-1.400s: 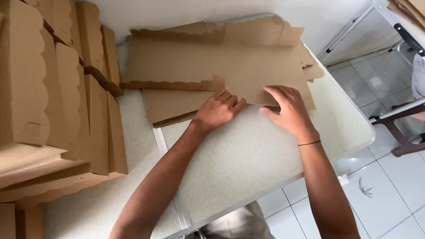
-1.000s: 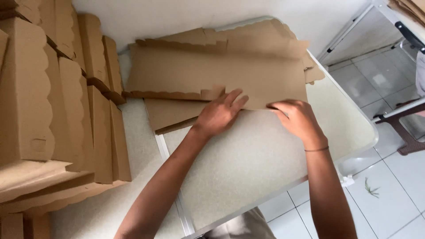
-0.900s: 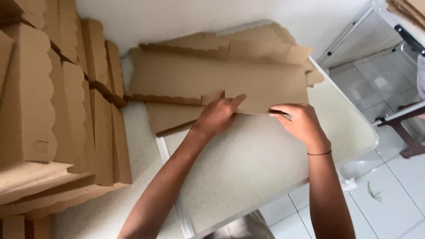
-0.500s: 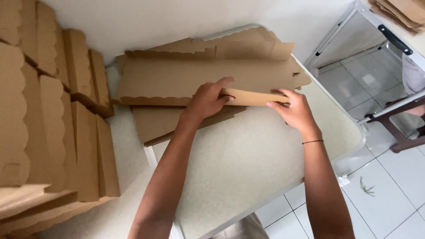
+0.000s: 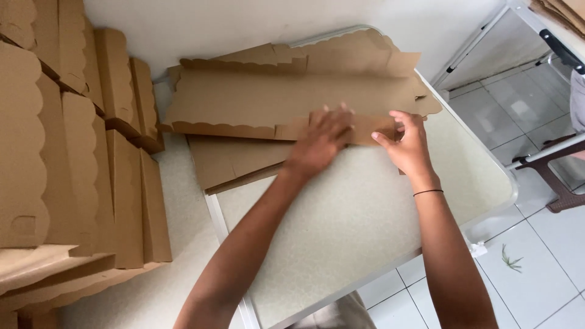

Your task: The person assembles a flat cardboard box by folding its sides and interlocking tabs to form a three-dimensional container. The person handles multiple flat cardboard pieces, folding and locking them into place on a table.

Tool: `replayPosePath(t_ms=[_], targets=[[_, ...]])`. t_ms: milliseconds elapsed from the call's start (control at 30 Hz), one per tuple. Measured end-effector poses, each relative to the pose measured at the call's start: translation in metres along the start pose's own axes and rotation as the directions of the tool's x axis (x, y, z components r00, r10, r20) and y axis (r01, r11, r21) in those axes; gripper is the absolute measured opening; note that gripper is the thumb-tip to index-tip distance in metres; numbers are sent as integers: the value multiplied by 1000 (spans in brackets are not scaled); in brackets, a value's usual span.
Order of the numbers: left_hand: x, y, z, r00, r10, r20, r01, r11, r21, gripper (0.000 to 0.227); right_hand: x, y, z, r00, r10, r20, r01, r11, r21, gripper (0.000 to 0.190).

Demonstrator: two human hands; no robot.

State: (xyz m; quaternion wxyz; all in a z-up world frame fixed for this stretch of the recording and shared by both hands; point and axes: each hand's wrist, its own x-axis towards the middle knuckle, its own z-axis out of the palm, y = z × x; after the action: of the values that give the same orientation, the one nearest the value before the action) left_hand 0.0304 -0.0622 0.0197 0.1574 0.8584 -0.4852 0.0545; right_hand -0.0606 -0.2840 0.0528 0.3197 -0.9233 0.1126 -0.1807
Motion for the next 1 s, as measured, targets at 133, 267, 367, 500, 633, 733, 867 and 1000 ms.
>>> replayPosePath(t_ms=[133,267,367,500,633,733,867,1000], targets=[[-26,26,-26,996,-15,85,18,999,-30,60,-14,-8,20,985,-171,-22,158,949,-272,52],[-22,24,-20,992,-36,124,42,998,-48,62,-51,-79,19,922,-266,280,370,816,-444,54],[-22,24,-18,989,-45,144,48,999,-22,67,-54,-93,13,846,-148,512,386,833,-396,68],[-24,28,2,997,-65,34,61,992,109,66,-49,-91,10,802,-121,585,432,794,-427,84],[-29,29,10,986,-145,-85,160,966,204,69,-48,-84,15,808,-115,578,410,814,-412,83],[-29,23,13,990,-141,-5,141,988,70,69,-47,-80,16,806,-105,582,405,815,-415,87],[-23,26,8,979,-196,54,192,980,59,73,-49,-79,8,822,-94,561,373,833,-408,91],[-25,28,7,973,-213,88,207,976,69,74,-47,-54,6,882,-42,469,307,807,-505,75]])
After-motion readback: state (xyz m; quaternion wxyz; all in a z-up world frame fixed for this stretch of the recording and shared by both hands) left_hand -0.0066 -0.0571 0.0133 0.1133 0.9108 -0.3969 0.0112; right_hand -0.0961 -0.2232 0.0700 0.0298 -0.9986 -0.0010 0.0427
